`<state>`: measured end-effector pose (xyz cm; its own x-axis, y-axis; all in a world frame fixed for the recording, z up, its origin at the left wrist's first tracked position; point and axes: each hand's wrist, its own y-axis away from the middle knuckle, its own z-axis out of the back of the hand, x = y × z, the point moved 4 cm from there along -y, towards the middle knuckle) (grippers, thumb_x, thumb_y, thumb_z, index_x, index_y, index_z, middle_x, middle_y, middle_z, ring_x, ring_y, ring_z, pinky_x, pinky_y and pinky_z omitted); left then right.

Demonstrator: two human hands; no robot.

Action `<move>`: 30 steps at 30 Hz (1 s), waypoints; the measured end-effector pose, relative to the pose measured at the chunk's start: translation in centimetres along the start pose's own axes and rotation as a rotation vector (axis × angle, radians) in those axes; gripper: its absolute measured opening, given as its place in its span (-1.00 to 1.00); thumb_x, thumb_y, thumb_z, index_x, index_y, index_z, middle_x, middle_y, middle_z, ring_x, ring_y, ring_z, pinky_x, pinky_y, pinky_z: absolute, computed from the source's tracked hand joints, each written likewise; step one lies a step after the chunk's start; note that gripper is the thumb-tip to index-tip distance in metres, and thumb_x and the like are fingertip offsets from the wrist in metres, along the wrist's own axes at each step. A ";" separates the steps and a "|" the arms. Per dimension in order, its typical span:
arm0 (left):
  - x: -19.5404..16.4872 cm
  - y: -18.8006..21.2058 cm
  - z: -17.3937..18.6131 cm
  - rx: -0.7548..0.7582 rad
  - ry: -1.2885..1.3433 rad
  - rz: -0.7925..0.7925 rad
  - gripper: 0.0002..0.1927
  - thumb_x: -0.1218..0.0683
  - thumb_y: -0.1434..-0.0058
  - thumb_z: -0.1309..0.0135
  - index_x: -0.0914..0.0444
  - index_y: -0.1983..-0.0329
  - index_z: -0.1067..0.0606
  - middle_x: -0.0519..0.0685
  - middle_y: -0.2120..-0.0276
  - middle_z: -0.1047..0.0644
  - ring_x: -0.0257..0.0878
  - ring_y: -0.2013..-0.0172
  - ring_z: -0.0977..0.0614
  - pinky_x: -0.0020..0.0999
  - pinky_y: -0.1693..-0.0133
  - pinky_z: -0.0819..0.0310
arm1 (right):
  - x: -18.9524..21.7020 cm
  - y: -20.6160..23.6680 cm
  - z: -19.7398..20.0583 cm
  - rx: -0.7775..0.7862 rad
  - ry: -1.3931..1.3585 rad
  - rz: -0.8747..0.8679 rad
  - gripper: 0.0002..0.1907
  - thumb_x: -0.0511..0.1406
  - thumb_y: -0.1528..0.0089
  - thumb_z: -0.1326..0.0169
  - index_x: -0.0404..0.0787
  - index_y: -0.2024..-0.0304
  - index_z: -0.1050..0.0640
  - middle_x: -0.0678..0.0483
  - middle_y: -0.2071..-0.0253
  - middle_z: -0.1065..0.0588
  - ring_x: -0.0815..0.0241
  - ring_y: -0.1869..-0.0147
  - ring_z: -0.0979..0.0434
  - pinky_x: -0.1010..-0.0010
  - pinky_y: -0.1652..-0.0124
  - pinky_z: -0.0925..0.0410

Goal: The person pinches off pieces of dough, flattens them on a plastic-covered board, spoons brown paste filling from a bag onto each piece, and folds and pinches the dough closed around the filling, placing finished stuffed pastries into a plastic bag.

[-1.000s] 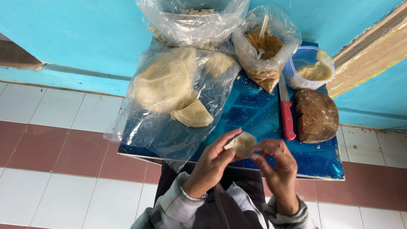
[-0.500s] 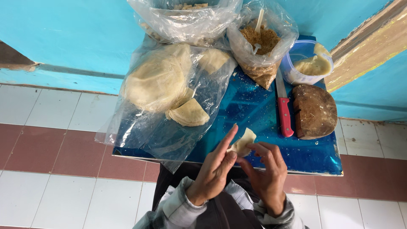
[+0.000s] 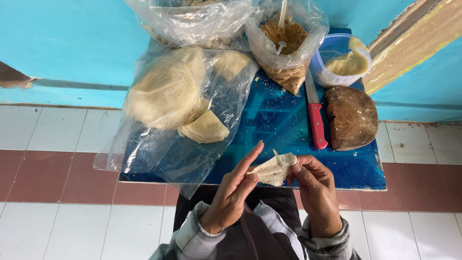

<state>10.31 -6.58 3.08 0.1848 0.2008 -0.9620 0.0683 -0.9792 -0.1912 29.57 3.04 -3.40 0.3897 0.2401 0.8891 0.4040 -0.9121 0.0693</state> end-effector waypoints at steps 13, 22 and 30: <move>4.5 -2.1 -0.2 -0.073 0.649 0.133 -0.36 0.20 -0.45 0.26 0.31 -0.60 -0.03 0.32 -0.25 -0.42 -0.01 -0.22 -0.56 -0.04 -0.22 -0.50 | -0.2 -2.5 3.1 -0.029 -0.476 -0.013 -0.84 -0.33 -0.46 -0.01 -0.30 -0.03 -0.51 0.12 0.21 -0.53 0.26 0.11 -0.57 0.32 0.00 -0.45; 3.9 -0.1 2.7 -0.233 0.245 0.065 -0.40 0.21 -0.43 0.28 0.28 -0.55 -0.11 0.14 -0.18 -0.51 -0.12 -0.10 -0.63 -0.14 -0.11 -0.60 | 6.5 -7.1 -3.4 -0.182 1.289 0.596 -0.81 -0.43 -0.36 -0.05 -0.23 -0.01 -0.58 -0.02 0.25 -0.59 0.08 0.21 -0.58 0.28 0.18 -0.44; 3.6 1.9 4.3 -0.217 0.286 0.121 -0.39 0.21 -0.41 0.28 0.24 -0.55 -0.12 0.08 -0.20 -0.47 -0.19 -0.07 -0.62 -0.18 -0.11 -0.60 | 2.8 -6.5 -10.0 0.216 1.804 0.820 -0.38 -0.48 -0.14 -0.01 -0.23 -0.30 -0.46 -0.02 -0.10 -0.55 0.00 -0.07 -0.61 0.21 0.03 -0.45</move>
<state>6.88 -7.83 -1.55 0.4687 0.1141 -0.8759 0.2295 -0.9733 -0.0040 19.72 6.32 3.12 -0.5773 -0.8160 0.0304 0.7247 -0.5291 -0.4415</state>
